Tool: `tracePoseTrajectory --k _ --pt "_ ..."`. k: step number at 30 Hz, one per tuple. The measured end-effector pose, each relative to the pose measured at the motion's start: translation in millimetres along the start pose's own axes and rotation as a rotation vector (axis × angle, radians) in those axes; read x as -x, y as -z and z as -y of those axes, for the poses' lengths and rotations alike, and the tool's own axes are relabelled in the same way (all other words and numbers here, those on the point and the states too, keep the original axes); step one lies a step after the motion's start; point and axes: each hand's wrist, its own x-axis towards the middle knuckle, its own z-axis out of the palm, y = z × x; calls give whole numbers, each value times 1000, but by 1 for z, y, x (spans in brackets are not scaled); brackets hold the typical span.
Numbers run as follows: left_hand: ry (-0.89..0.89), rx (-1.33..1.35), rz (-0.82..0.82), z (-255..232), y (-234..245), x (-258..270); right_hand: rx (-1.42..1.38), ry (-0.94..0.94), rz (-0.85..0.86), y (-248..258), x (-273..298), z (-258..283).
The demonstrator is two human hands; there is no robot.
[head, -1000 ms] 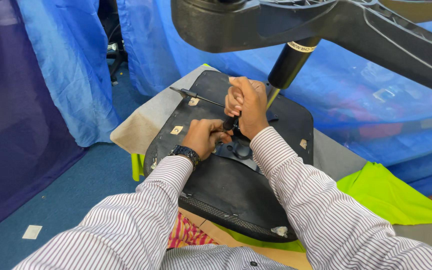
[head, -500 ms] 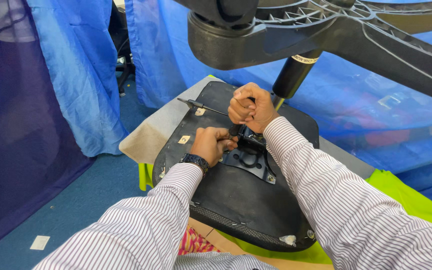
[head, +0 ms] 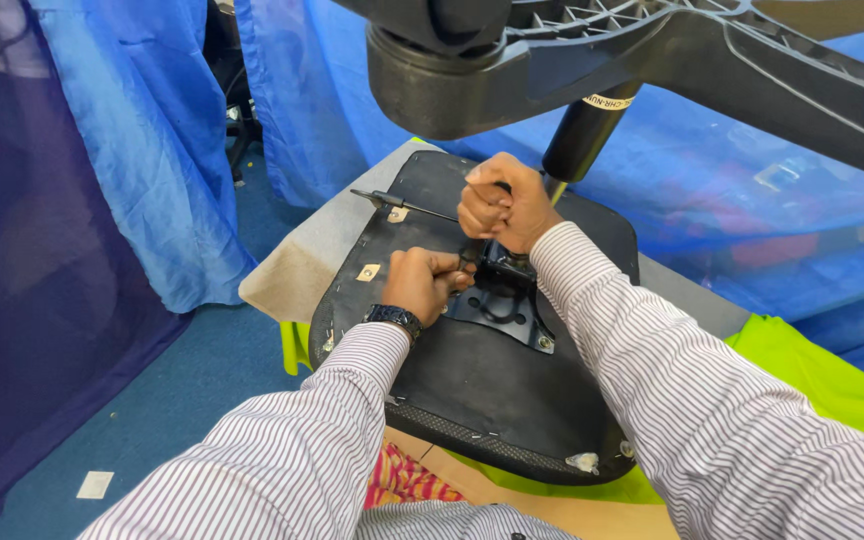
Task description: The person uses a screwdriver to tighten screws on the underside of an office chair seat, securing the seat to the gas lift mechanism. The person repeatedly repositions the chair and adjusts the screwdriver to access different screws.
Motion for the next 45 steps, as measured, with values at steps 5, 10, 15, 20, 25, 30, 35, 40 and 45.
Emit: tracePoseTrajectory --k 5,10,15,20,25,30,35,40,45 --pt "-26 25 -103 4 -5 7 863 463 -491 -33 -2 -22" --pt "-199 -49 -175 1 -9 10 305 512 -801 -35 17 -37" --pt "-7 -116 -70 -8 -1 8 -47 233 -115 0 15 -9" --pt "-43 17 -98 -5 0 3 368 226 -413 -21 20 -15" --pt "12 23 -38 4 3 -2 395 416 -539 -39 30 -33" --pt "-140 -73 -89 3 -1 10 -2 153 164 -15 29 -11" --pt "-53 -106 -159 -4 -2 11 765 213 -459 -29 36 0" --pt "-64 -125 -185 -11 1 7 1200 203 -706 -65 50 6" --pt "42 -73 -76 -6 5 5 812 96 -558 -61 53 17"
